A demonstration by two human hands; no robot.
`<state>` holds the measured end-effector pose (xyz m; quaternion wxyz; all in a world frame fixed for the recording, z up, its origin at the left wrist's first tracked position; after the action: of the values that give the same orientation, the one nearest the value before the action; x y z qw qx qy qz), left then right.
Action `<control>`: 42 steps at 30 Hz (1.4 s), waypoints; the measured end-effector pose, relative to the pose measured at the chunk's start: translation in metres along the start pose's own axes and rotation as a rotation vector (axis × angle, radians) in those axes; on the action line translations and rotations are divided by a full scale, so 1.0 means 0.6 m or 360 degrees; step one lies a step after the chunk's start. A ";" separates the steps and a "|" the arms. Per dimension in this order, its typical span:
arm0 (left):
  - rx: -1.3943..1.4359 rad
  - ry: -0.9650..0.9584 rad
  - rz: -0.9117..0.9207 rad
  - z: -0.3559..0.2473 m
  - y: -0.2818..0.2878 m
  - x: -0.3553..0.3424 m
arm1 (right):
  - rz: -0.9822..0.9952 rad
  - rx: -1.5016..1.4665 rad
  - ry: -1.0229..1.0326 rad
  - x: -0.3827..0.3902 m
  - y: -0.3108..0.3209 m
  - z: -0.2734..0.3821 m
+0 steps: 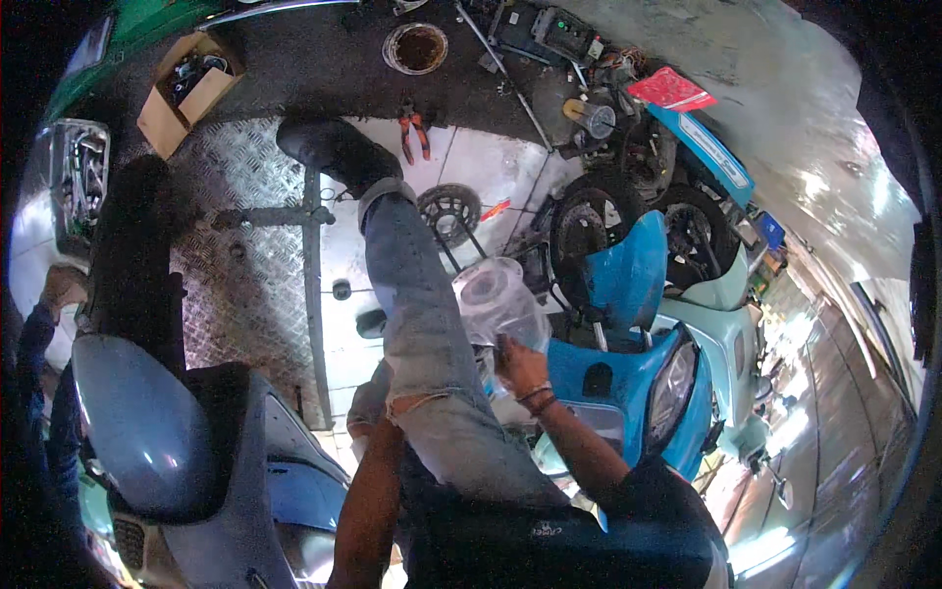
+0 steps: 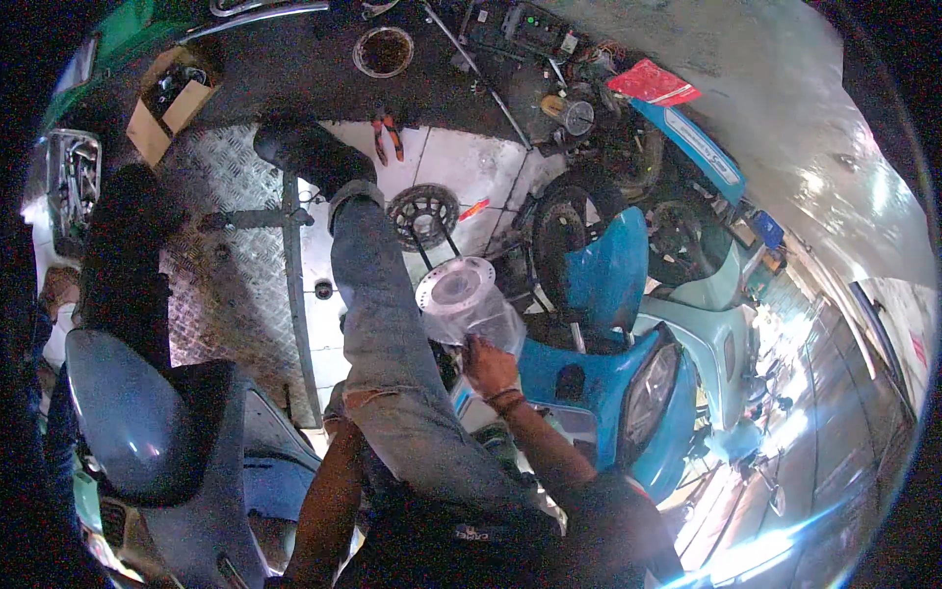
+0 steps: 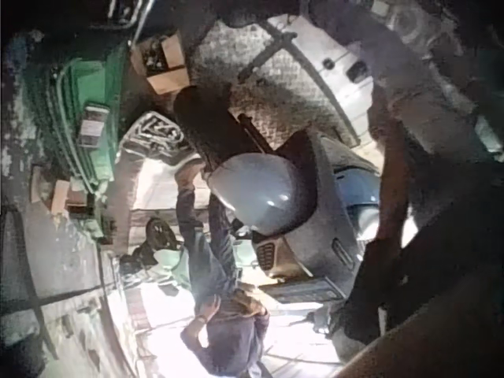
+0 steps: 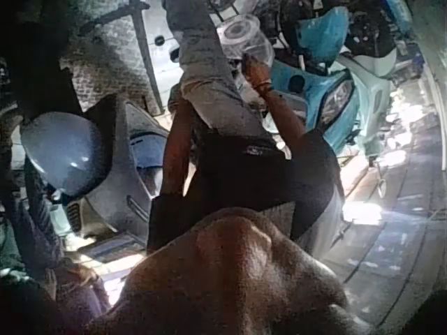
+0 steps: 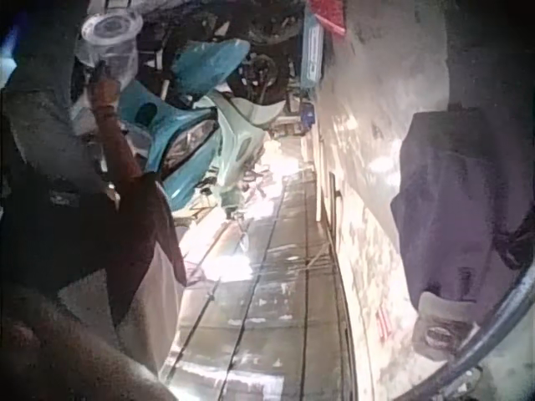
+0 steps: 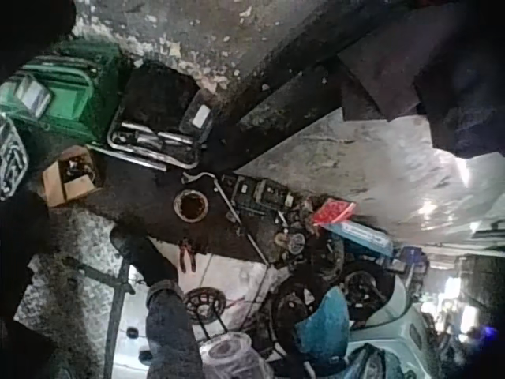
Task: The person unfastens screws on the scooter handlebar assembly using a screwdriver and removes the throttle switch unit by hand. Then, the person holds and turns the detached part with both hands.
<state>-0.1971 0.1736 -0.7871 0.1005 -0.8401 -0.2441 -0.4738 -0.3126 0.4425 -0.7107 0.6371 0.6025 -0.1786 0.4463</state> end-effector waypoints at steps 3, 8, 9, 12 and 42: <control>-0.0064 0.0241 0.0058 0.084 -0.075 0.032 | 0.0193 0.0017 -0.0359 -0.030 -0.076 -0.005; -0.0007 0.0372 0.0043 0.147 -0.136 0.049 | 0.0281 -0.0158 -0.0501 -0.043 -0.077 -0.005; 0.0019 0.0386 0.0021 0.151 -0.145 0.047 | 0.0352 -0.0191 -0.0436 -0.040 -0.084 -0.006; 0.0082 0.0397 -0.0014 0.160 -0.167 0.030 | 0.0318 -0.0231 -0.0254 -0.042 -0.074 -0.012; 0.0084 0.0455 -0.0203 0.180 -0.153 -0.010 | 0.0372 0.0091 -0.0114 -0.212 -0.007 -0.074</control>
<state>-0.1655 0.2936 -0.8551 0.1257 -0.7440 -0.2926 -0.5874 -0.3916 0.4392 -0.8199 0.5565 0.6111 -0.2574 0.5006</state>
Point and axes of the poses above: each hand's wrist, its own x-axis away from the middle knuckle, its own y-axis out of the back of the hand, z = x × y, the point moved 9 cm from there along -x, towards the middle knuckle, and after that the axes turned 8 degrees about -x, right-handed, at the moved point
